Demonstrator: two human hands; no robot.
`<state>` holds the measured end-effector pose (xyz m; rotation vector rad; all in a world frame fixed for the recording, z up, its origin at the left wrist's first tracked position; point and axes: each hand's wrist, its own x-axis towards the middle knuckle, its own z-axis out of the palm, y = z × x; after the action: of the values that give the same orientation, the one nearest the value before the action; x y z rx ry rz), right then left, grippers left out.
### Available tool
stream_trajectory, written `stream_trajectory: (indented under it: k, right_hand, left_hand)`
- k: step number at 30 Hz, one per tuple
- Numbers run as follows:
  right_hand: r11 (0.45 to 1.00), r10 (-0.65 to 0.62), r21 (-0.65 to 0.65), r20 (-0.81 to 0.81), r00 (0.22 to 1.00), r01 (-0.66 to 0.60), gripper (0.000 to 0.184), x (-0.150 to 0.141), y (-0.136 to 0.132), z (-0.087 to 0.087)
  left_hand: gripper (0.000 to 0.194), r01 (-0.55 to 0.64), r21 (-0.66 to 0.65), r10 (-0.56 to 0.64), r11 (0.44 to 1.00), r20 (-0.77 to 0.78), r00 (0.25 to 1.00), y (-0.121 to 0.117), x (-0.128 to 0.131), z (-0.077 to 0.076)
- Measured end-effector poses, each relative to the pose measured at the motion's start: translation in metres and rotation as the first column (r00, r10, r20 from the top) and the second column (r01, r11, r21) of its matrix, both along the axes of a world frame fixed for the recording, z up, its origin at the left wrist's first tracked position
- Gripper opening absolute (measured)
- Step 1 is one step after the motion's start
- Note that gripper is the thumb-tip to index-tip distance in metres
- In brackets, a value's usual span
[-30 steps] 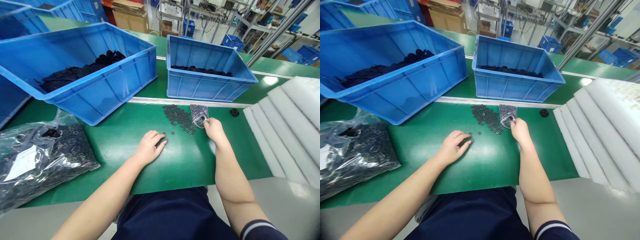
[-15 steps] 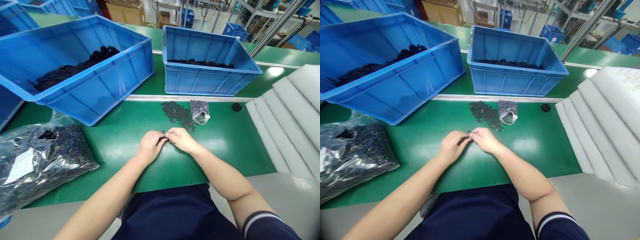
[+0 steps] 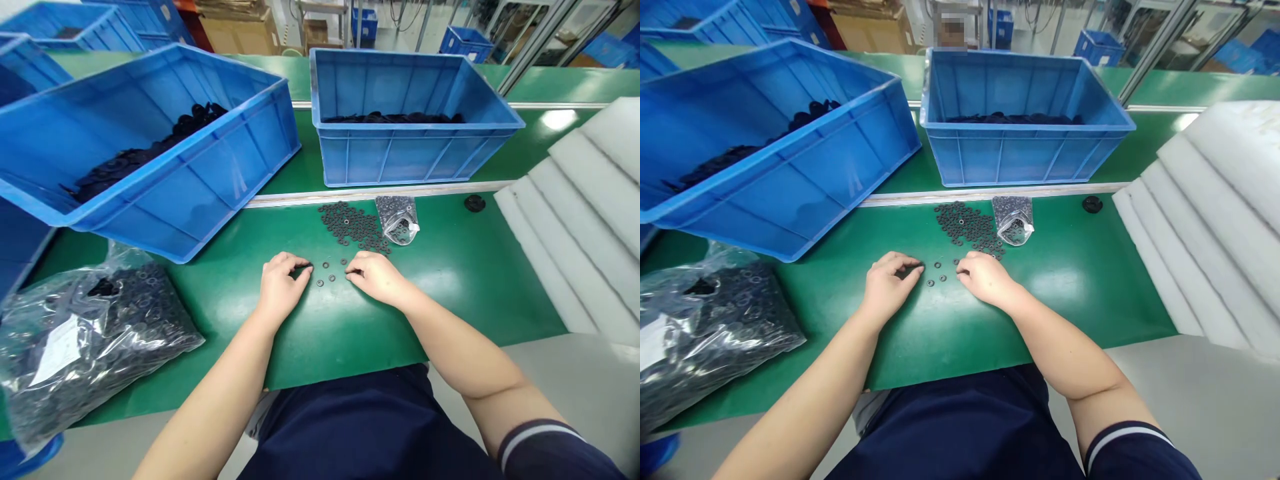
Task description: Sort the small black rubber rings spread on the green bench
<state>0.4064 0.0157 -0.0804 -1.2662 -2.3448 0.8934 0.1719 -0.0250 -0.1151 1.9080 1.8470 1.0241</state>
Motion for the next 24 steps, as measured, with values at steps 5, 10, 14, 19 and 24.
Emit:
stream_trajectory:
  k: [5,10,14,19,24]
  right_hand:
    - [0.997,0.074,-0.001,0.129,0.989,-0.075,0.015,0.007,0.000,0.004]
    - [0.996,0.091,-0.004,0.162,0.982,-0.092,0.009,0.007,0.000,0.009]
    - [0.997,0.080,-0.014,0.181,0.980,-0.079,0.006,0.004,-0.001,0.013]
    - [0.997,0.083,-0.007,0.179,0.980,-0.083,0.005,0.001,-0.001,0.014]
    - [0.999,0.018,0.045,0.149,0.989,-0.025,0.015,0.005,-0.001,0.013]
  left_hand:
    - [0.012,-0.015,-0.045,0.014,0.999,-0.030,0.999,0.001,-0.004,0.001]
    - [0.005,-0.007,-0.052,0.005,0.999,-0.033,0.999,0.001,-0.004,0.001]
    - [0.006,0.051,-0.027,-0.050,0.998,0.029,0.998,0.006,0.001,0.003]
    - [0.007,0.233,-0.032,-0.228,0.972,0.120,0.966,0.019,0.012,0.006]
    - [0.004,0.237,-0.037,-0.233,0.971,0.092,0.968,0.022,0.015,0.005]
